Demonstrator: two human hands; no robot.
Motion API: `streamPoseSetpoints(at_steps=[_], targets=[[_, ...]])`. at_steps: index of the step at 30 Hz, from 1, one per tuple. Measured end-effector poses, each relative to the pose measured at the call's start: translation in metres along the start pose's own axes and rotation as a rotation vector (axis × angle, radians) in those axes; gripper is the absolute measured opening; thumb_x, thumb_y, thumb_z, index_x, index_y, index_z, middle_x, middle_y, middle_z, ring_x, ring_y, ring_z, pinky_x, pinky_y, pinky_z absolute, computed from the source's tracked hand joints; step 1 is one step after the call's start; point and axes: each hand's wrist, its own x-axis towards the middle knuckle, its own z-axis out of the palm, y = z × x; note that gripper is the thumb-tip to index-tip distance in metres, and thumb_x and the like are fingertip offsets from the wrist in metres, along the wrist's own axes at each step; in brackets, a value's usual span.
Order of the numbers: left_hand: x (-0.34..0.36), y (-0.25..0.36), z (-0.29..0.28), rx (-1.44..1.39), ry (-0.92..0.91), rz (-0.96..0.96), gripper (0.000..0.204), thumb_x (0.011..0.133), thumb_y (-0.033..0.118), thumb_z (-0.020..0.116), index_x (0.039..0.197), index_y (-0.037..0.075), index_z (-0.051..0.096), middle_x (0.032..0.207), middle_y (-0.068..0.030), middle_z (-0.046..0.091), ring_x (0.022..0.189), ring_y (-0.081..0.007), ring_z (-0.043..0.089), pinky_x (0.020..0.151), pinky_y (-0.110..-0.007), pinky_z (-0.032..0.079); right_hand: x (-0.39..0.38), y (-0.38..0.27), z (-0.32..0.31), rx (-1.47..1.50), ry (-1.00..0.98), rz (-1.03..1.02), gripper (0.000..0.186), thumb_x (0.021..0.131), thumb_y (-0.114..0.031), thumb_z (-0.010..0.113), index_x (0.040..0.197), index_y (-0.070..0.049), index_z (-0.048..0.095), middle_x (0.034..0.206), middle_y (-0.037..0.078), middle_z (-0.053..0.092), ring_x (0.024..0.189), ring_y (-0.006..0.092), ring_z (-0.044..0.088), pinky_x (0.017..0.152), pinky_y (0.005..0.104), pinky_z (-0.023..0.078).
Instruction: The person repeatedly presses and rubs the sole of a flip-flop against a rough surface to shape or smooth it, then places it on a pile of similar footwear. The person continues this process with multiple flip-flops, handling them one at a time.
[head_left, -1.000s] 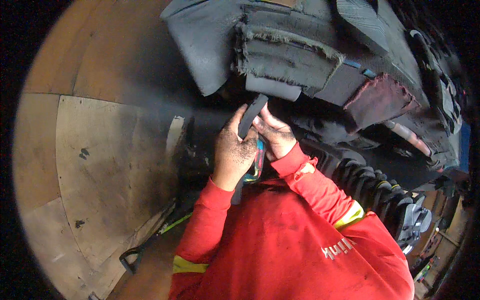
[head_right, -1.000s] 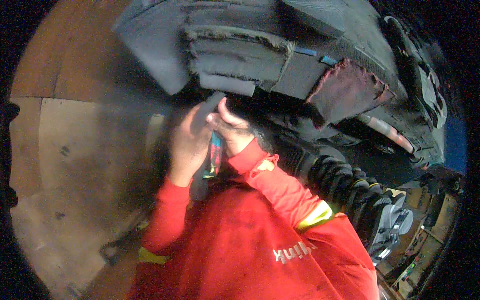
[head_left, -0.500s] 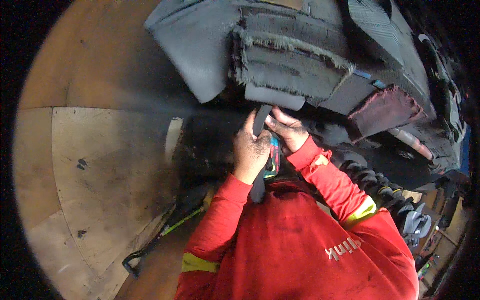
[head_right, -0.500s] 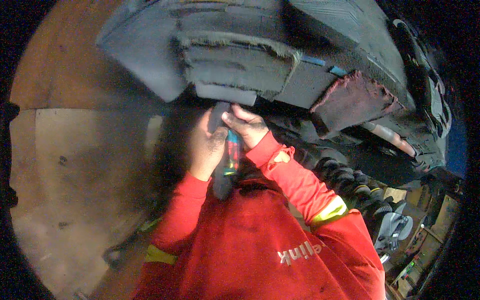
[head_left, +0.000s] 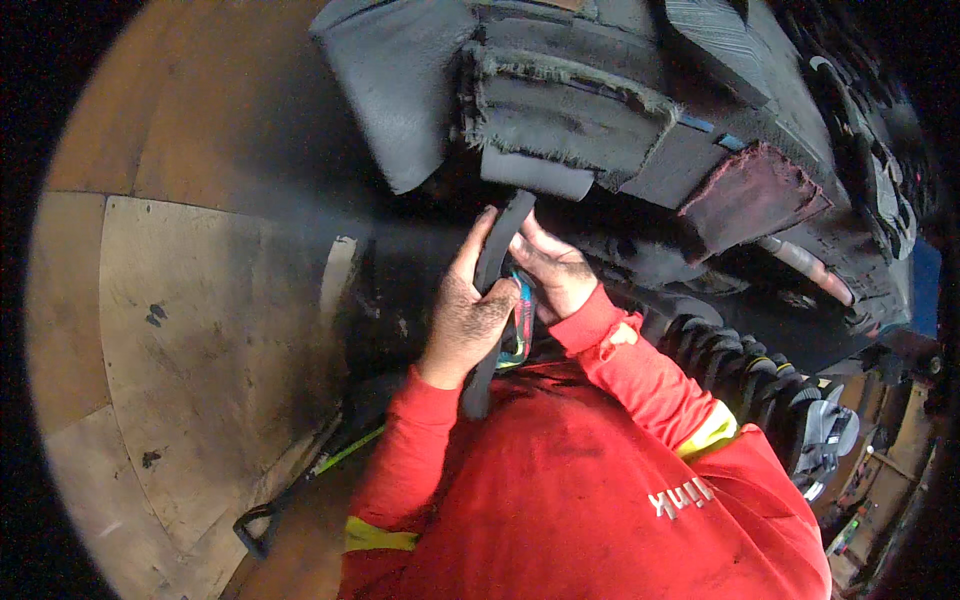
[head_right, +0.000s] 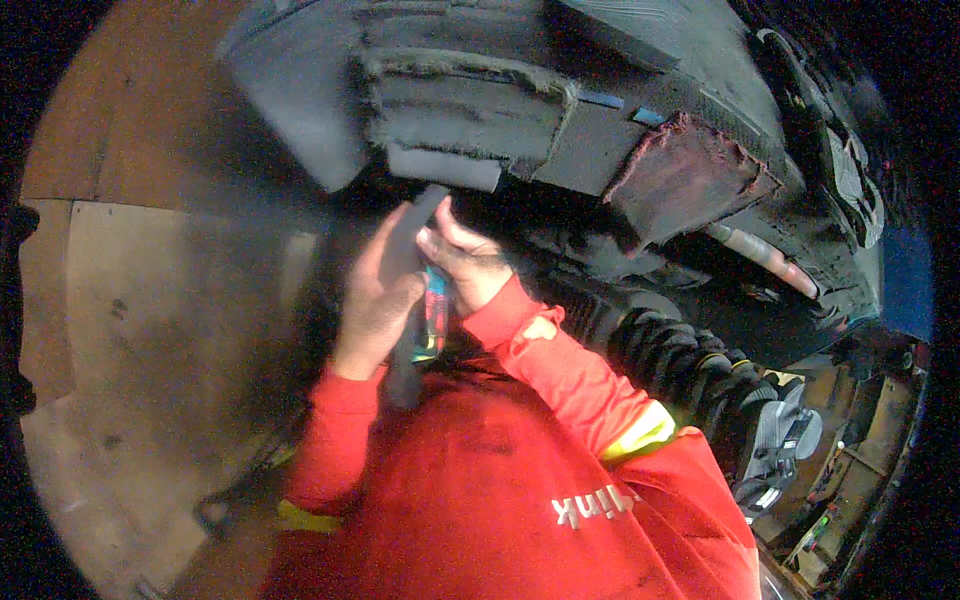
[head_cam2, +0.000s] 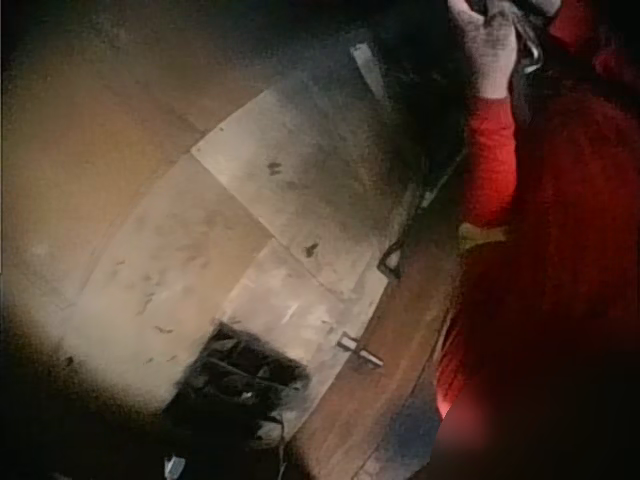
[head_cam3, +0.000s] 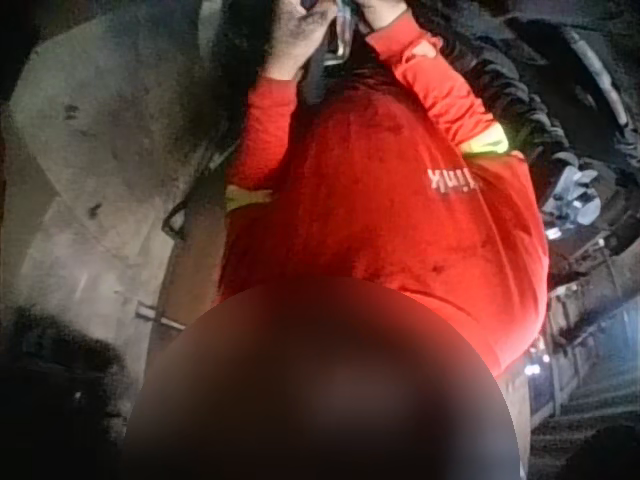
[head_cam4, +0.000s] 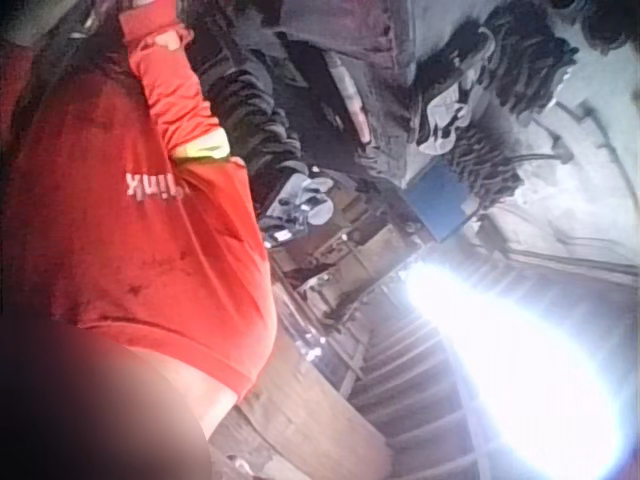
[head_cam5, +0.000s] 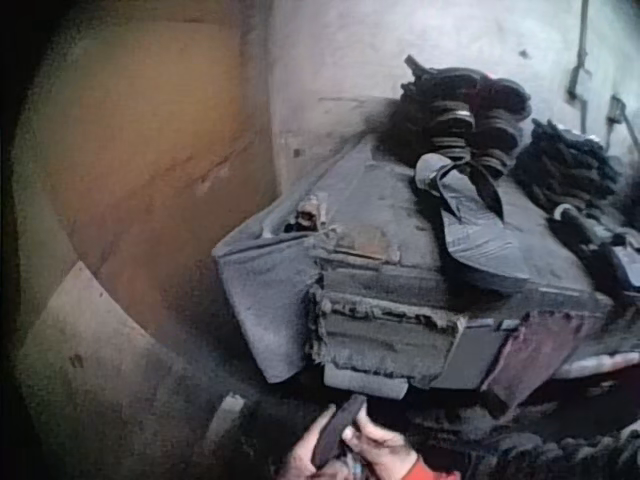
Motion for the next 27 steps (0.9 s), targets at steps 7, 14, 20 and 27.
streamPoseSetpoints(at_steps=[7, 14, 20, 27], targets=[[0.028, 0.019, -0.009, 0.036, -0.091, -0.192, 0.065, 0.084, 0.005, 0.061, 0.145, -0.002, 0.041, 0.114, -0.0056, 0.061, 0.095, -0.0109, 0.056, 0.086, -0.027, 0.048, 0.020, 0.006, 0.002, 0.226, 0.110, 0.198, 0.036, 0.103, -0.027, 0.053, 0.133, -0.007, 0.056, 0.116, 0.008, 0.066, 0.101, 0.0203, 0.066, 0.088, 0.0358, 0.055], [0.066, -0.018, 0.012, -0.117, -0.136, -0.263, 0.044, 0.086, 0.015, 0.064, 0.125, -0.001, 0.054, 0.098, -0.0004, 0.059, 0.085, -0.0096, 0.054, 0.077, -0.028, 0.048, 0.042, -0.007, -0.056, -0.073, 0.231, 0.289, 0.039, 0.098, -0.034, 0.062, 0.126, -0.007, 0.060, 0.107, 0.007, 0.067, 0.088, 0.0167, 0.063, 0.082, 0.0347, 0.053], [0.058, -0.040, 0.024, -0.212, -0.094, -0.211, 0.051, 0.083, 0.008, 0.064, 0.132, -0.001, 0.051, 0.101, 0.0013, 0.057, 0.084, -0.0092, 0.053, 0.077, -0.027, 0.048, 0.044, -0.036, -0.062, -0.182, 0.152, 0.135, 0.033, 0.100, -0.024, 0.060, 0.125, -0.003, 0.061, 0.111, 0.006, 0.068, 0.098, 0.0178, 0.065, 0.088, 0.0343, 0.053], [0.009, -0.047, 0.021, -0.561, -0.079, -0.196, 0.082, 0.081, 0.000, 0.063, 0.155, 0.004, 0.029, 0.134, -0.0020, 0.050, 0.106, -0.0078, 0.053, 0.093, -0.025, 0.047, 0.013, -0.041, -0.030, -0.423, 0.189, 0.076, 0.048, 0.095, -0.021, 0.069, 0.137, -0.001, 0.056, 0.116, -0.001, 0.063, 0.102, 0.0062, 0.056, 0.091, 0.0257, 0.047]])
